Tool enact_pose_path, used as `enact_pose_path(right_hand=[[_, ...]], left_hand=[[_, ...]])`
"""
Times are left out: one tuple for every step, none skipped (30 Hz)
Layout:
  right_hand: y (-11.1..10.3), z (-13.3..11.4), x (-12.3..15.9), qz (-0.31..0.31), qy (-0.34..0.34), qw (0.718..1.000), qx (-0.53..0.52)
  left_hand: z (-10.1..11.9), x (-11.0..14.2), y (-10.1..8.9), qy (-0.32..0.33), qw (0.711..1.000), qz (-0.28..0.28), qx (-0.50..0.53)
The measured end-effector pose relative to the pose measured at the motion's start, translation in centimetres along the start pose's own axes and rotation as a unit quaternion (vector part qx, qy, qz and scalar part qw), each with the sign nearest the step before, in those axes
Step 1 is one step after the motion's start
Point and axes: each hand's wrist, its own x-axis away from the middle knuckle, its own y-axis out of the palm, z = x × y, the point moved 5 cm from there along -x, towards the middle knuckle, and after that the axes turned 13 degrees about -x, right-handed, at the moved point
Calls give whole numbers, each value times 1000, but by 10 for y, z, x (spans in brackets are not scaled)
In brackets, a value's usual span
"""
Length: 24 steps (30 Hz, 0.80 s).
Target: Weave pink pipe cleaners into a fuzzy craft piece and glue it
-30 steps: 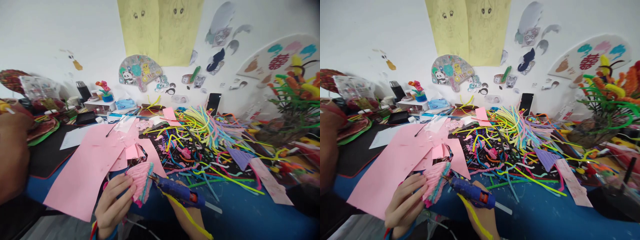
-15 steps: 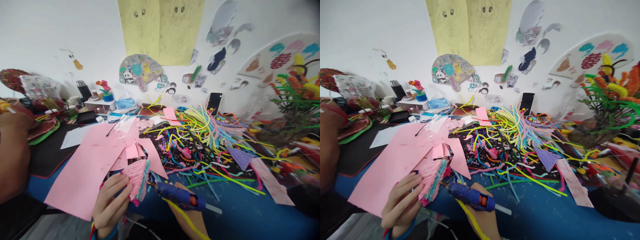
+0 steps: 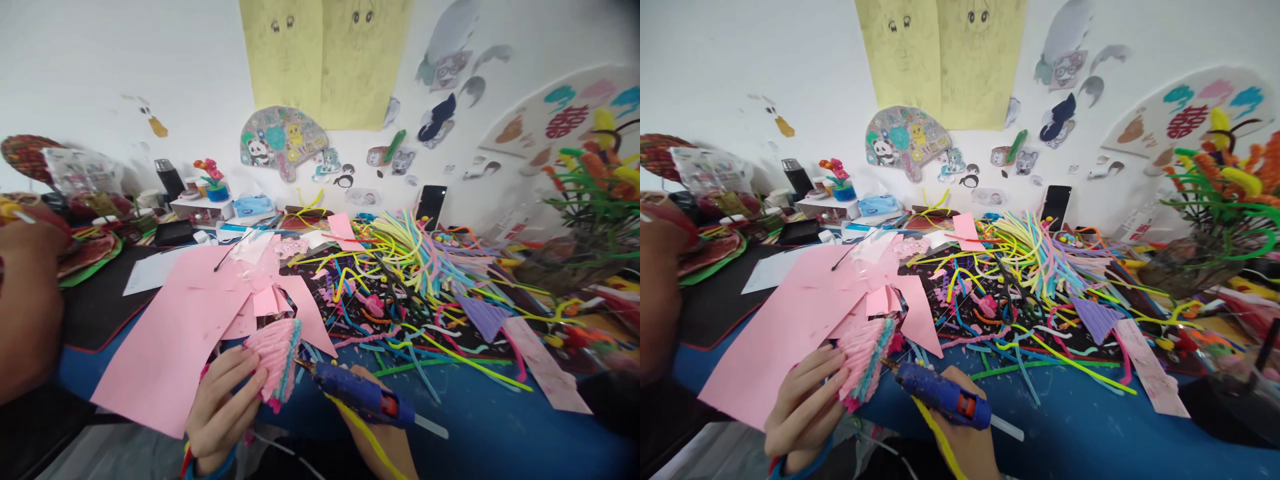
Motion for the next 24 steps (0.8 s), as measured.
enact_pose_path(right_hand=[[0,3,1,-13,-2,1000,6],[-1,5,1,-26,-3,1000,9],[-1,7,2,-36,-5,999,9],[-1,7,2,-44,-8,999,7],[-2,7,3,-48,-7,999,3],[-1,5,4,-51,1,999,-2],[0,4,4,-54,14,998,-7],[1,1,5,-56,30,998,-13],[3,-2,6,-56,48,997,-21],[5,-4,7,-47,62,997,-28],[6,-7,7,-37,72,996,-34],[6,-10,8,-26,75,996,-36],[6,-11,8,-14,75,996,-37],[7,-12,8,-10,72,997,-36],[7,-12,8,-10,67,997,-36],[7,-13,8,-13,59,997,-37],[6,-13,8,-19,50,998,-40],[6,-13,8,-24,41,998,-44],[6,-13,8,-26,35,998,-48],[5,-14,8,-27,31,998,-51],[5,-13,8,-28,28,998,-55],[6,-13,8,-28,26,998,-58],[6,-12,8,-25,25,998,-59],[7,-10,8,-19,23,998,-59]], left_hand=[[1,-1,0,12,1000,5,0],[2,-2,0,16,1000,7,-1],[3,-3,0,19,1000,7,-1],[3,-3,0,20,1000,7,-2],[3,-4,0,18,1000,7,-4],[3,-4,0,17,1000,8,-7],[3,-4,0,14,1000,8,-11],[3,-4,0,10,1000,8,-15],[3,-4,0,7,1000,9,-19],[3,-4,0,6,1000,12,-23],[3,-4,0,6,1000,13,-27],[3,-4,0,5,999,15,-29],[3,-4,0,4,999,17,-31],[3,-4,0,2,999,19,-33],[2,-4,0,0,999,21,-36],[2,-4,1,-1,999,24,-38],[1,-4,1,0,999,29,-38],[1,-4,1,5,999,33,-37],[1,-4,1,10,999,36,-34],[1,-4,1,15,999,37,-31],[1,-4,2,19,999,37,-29],[1,-4,2,21,999,37,-28],[1,-4,2,22,999,35,-28],[1,-4,2,23,999,34,-27]])
